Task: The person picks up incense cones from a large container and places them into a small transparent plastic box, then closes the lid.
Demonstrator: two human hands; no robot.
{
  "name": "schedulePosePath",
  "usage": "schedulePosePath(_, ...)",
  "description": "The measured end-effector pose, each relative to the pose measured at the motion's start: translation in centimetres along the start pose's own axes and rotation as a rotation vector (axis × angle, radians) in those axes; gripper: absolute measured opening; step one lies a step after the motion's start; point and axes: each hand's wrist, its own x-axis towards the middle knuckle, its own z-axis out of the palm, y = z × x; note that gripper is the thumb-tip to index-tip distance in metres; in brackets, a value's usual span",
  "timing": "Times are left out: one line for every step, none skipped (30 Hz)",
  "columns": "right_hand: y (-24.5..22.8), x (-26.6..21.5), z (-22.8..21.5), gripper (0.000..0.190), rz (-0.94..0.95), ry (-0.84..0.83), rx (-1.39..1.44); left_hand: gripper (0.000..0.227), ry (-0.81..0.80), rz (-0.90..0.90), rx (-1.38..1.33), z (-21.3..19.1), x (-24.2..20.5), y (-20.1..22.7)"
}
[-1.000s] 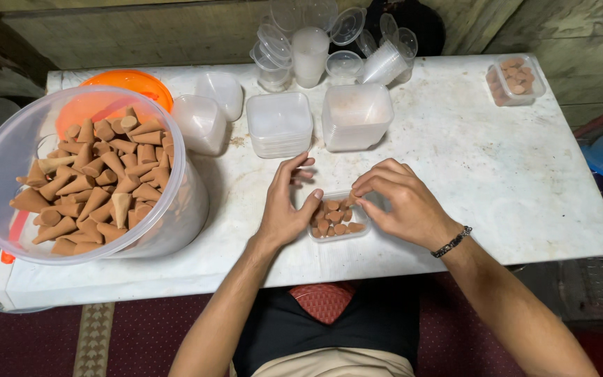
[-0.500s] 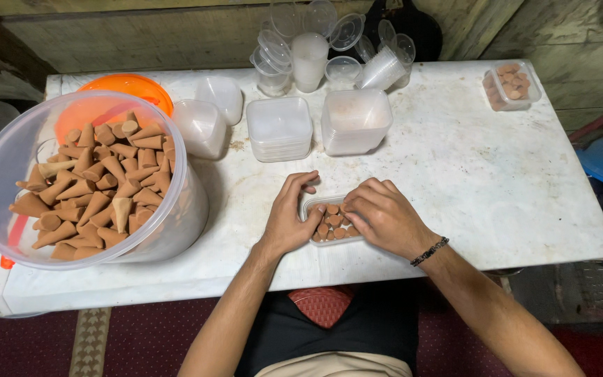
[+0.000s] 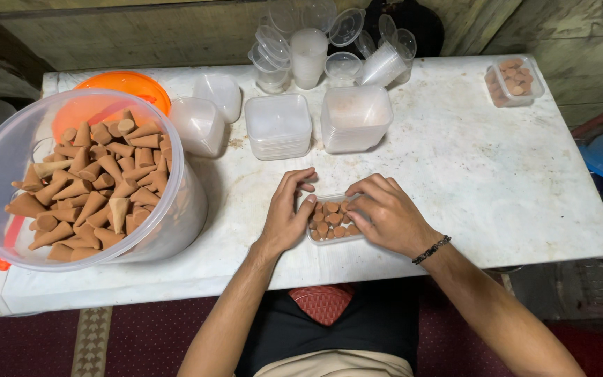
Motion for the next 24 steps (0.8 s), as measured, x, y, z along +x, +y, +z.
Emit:
schedulePosePath(0.13, -0.08, 0.02, 0.009, 0.000, -0.001, 0.000, 0.048, 0.001, 0.000, 0.000, 0.01, 0.03, -0.05)
schedulePosePath(0.25, -0.16, 0.07, 0.008, -0.006, 0.001, -0.003, 0.048, -0.004, -0.001, -0.006, 0.00, 0.02, -0.10)
schedulePosePath(0.35, -0.25, 0.11, 0.008, -0.011, 0.002, -0.005, 0.048, -0.010, -0.003, -0.012, -0.01, 0.00, -0.15)
schedulePosePath(0.19, -0.19, -0.02, 0.008, -0.012, 0.002, -0.005, 0.048, -0.009, -0.003, -0.012, -0.02, -0.01, -0.14)
schedulePosePath(0.03, -0.14, -0.17, 0.008, -0.005, -0.009, -0.002, 0.048, -0.010, -0.003, -0.011, -0.02, -0.02, -0.11)
schedulePosePath(-0.12, -0.07, -0.33, 0.008, 0.002, -0.019, 0.001, 0.047, -0.011, -0.003, -0.010, -0.03, -0.01, -0.08)
schedulePosePath(-0.18, 0.03, -0.49, 0.008, 0.002, -0.019, 0.001, 0.047, -0.010, -0.002, -0.010, -0.03, 0.05, -0.07)
schedulePosePath(-0.29, 0.07, -0.61, 0.008, 0.009, -0.033, 0.002, 0.047, -0.010, 0.001, -0.008, -0.03, 0.03, -0.07)
schedulePosePath(-0.40, 0.11, -0.74, 0.009, 0.016, -0.046, 0.003, 0.047, -0.010, 0.004, -0.006, -0.01, 0.01, -0.06)
schedulePosePath(-0.42, 0.16, -0.68, 0.009, 0.015, -0.045, 0.003, 0.047, -0.010, 0.006, -0.005, -0.03, 0.01, -0.08)
schedulePosePath(-0.43, 0.22, -0.63, 0.009, 0.021, -0.051, 0.000, 0.047, -0.011, 0.005, -0.003, -0.03, 0.02, -0.08)
schedulePosePath(-0.46, 0.22, -0.58, 0.009, 0.027, -0.057, -0.001, 0.047, -0.013, 0.003, -0.002, -0.01, 0.00, -0.08)
schedulePosePath(-0.32, 0.19, -0.42, 0.009, 0.028, -0.056, -0.002, 0.047, -0.013, 0.004, -0.002, -0.02, 0.02, -0.04)
schedulePosePath(-0.20, 0.16, -0.25, 0.008, 0.003, -0.039, -0.005, 0.047, -0.013, 0.007, -0.002, -0.04, 0.02, 0.00)
schedulePosePath(-0.07, 0.14, -0.06, 0.006, -0.021, -0.023, -0.008, 0.047, -0.012, 0.009, -0.003, -0.06, 0.03, 0.02)
schedulePosePath(-0.13, 0.21, -0.07, 0.006, -0.021, -0.023, -0.007, 0.047, -0.012, 0.008, -0.003, -0.01, 0.02, -0.11)
schedulePosePath(-0.19, 0.28, -0.07, 0.007, -0.029, -0.022, -0.007, 0.046, -0.009, 0.014, -0.003, 0.04, 0.01, -0.25)
schedulePosePath(-0.25, 0.38, -0.08, 0.007, -0.037, -0.020, -0.007, 0.046, -0.005, 0.020, -0.002, 0.08, 0.02, -0.40)
schedulePosePath(-0.25, 0.43, -0.02, 0.007, -0.037, -0.020, -0.007, 0.046, -0.005, 0.020, -0.002, 0.06, 0.04, -0.33)
schedulePosePath(-0.24, 0.45, 0.01, 0.007, -0.032, -0.028, -0.003, 0.046, -0.003, 0.022, 0.001, 0.07, 0.04, -0.24)
schedulePosePath(-0.24, 0.47, 0.03, 0.008, -0.027, -0.035, 0.001, 0.046, -0.001, 0.023, 0.005, 0.08, 0.04, -0.15)
schedulePosePath(-0.25, 0.54, -0.01, 0.008, -0.028, -0.034, 0.001, 0.046, 0.000, 0.025, 0.005, 0.07, 0.06, -0.18)
schedulePosePath(-0.26, 0.61, -0.04, 0.008, -0.031, -0.028, -0.002, 0.045, 0.001, 0.024, 0.006, 0.06, 0.09, -0.20)
schedulePosePath(-0.31, 0.59, -0.05, 0.008, -0.033, -0.023, -0.004, 0.045, 0.000, 0.021, 0.005, 0.09, 0.02, -0.24)
